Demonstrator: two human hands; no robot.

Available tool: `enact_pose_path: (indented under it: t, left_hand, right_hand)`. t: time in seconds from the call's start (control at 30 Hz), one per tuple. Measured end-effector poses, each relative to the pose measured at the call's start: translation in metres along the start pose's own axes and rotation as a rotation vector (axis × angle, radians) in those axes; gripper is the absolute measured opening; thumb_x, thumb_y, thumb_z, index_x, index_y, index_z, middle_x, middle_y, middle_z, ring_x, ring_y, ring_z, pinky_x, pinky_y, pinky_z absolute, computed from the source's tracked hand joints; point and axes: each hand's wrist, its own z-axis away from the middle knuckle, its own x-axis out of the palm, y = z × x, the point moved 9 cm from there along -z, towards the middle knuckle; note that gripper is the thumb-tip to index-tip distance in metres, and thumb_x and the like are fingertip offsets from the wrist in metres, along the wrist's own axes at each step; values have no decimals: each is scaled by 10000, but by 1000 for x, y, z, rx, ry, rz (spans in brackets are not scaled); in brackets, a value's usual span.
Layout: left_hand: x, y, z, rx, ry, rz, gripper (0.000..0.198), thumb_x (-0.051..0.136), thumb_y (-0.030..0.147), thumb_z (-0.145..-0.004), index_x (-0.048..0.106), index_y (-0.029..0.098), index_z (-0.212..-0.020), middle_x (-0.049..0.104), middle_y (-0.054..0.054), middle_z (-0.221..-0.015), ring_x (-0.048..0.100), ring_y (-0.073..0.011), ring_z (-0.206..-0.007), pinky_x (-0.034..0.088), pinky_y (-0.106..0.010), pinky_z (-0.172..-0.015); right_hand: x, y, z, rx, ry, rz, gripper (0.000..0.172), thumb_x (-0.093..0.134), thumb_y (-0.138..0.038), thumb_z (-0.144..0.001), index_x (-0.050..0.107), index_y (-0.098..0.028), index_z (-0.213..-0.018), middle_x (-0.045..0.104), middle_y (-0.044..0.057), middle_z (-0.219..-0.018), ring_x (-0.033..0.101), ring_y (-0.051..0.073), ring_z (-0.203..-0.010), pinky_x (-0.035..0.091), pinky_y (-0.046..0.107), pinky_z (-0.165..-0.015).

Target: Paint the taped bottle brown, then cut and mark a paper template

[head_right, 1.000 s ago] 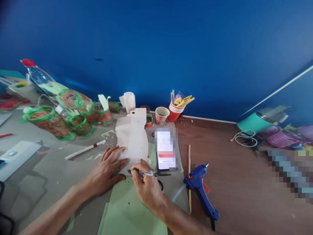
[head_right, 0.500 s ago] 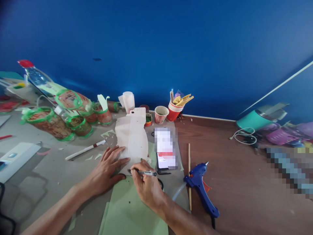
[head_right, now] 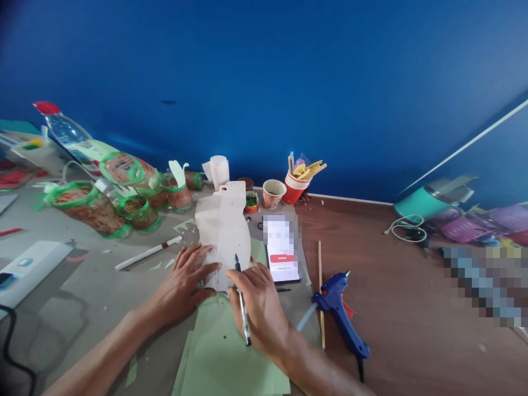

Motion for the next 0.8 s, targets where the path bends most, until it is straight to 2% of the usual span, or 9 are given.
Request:
enact_pose_path:
  t: [0.13,0.3,0.57,0.8]
  left_hand:
    - [1,1,0,20,-1,-26,422,613,340,-833,558,266,-1245,385,-133,-1420,269,-361,-1344,208,-614,-1095]
    - [2,-2,-1,8,13,-48,433,645,318,-803,579,261,-1227,388,-128,-1411,287,-368,-1329,215,-609,-1095]
    - [0,-3,-1,0,66,-58,413,631,304,-807,588,258,-1215,424,-120,-1381,312,-356,-1322,229,-599,-1092]
    - [1,-6,-1,14,91,-68,435,658,302,-780,589,255,-1207,440,-121,-1380,341,-356,-1307,240,-587,-1091]
  right_hand:
    - [-1,-8,3,45,-181,199,297,560,-157,-843,577,-185,-1138,661,94,-909,578,252,-848,444,383,-782]
    - [10,-5,26,126,-403,426,300,635,-135,-768,586,-201,-1057,644,86,-954,569,272,-885,425,362,-755]
    - [13,-12,37,48,-447,516,275,590,-107,-715,574,-168,-983,617,107,-910,530,272,-875,400,369,-763]
    - [-19,-13,42,66,-500,564,357,532,-46,-704,572,-161,-1040,603,122,-954,541,263,-863,389,366,-755]
